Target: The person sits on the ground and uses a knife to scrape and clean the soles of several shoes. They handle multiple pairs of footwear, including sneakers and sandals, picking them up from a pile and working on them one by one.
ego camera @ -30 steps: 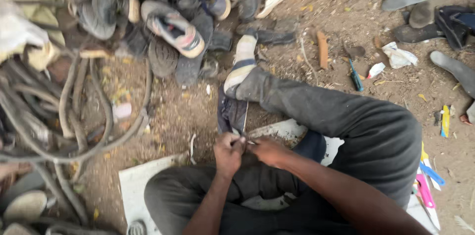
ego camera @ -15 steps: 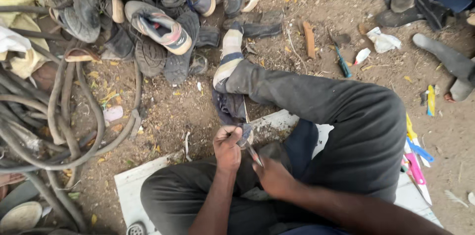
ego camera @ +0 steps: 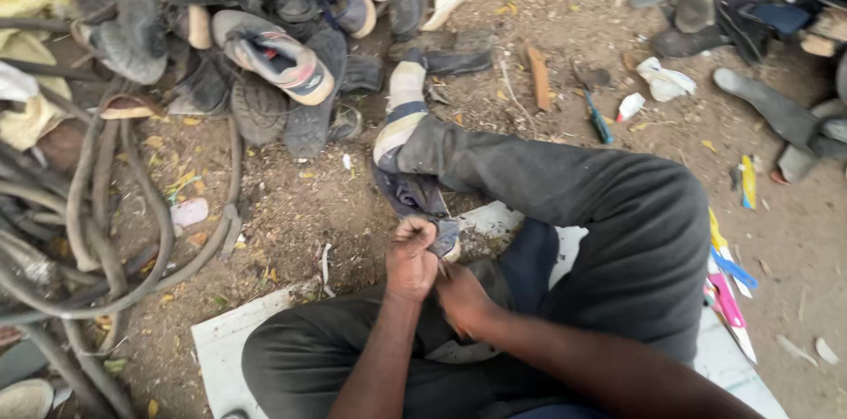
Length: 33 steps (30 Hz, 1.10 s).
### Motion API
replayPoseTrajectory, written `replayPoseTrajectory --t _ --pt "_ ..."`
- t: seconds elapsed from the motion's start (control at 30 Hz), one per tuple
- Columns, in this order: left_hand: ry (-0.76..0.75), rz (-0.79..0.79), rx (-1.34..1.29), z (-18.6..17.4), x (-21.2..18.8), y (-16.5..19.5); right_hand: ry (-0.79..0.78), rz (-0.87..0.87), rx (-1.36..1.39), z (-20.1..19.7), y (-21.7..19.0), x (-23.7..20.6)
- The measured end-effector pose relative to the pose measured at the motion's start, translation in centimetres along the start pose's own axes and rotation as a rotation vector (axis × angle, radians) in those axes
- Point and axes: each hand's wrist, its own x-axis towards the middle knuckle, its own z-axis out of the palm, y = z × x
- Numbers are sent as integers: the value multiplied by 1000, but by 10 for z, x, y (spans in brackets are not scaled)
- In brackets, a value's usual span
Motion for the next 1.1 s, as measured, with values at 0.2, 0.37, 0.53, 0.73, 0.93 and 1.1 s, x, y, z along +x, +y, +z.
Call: replayPoseTrajectory --t 0.2,0.37,0.53,0.73,0.93,1.1 --pt "-694 234 1732 41 2 77 -139 881 973 -4 -33 9" --pt "-772 275 1874 44 20 80 -105 871 999 -22 -37 12" --pt "-602 194 1540 40 35 29 -15 886 1026 -29 -34 17" --pt "-287 -19 1301 42 41 15 -8 993 919 -11 -23 14" --pt "-49 -153 967 35 44 11 102 615 626 17 5 11" --pt "6 -61 501 38 53 -2 71 618 460 28 1 14"
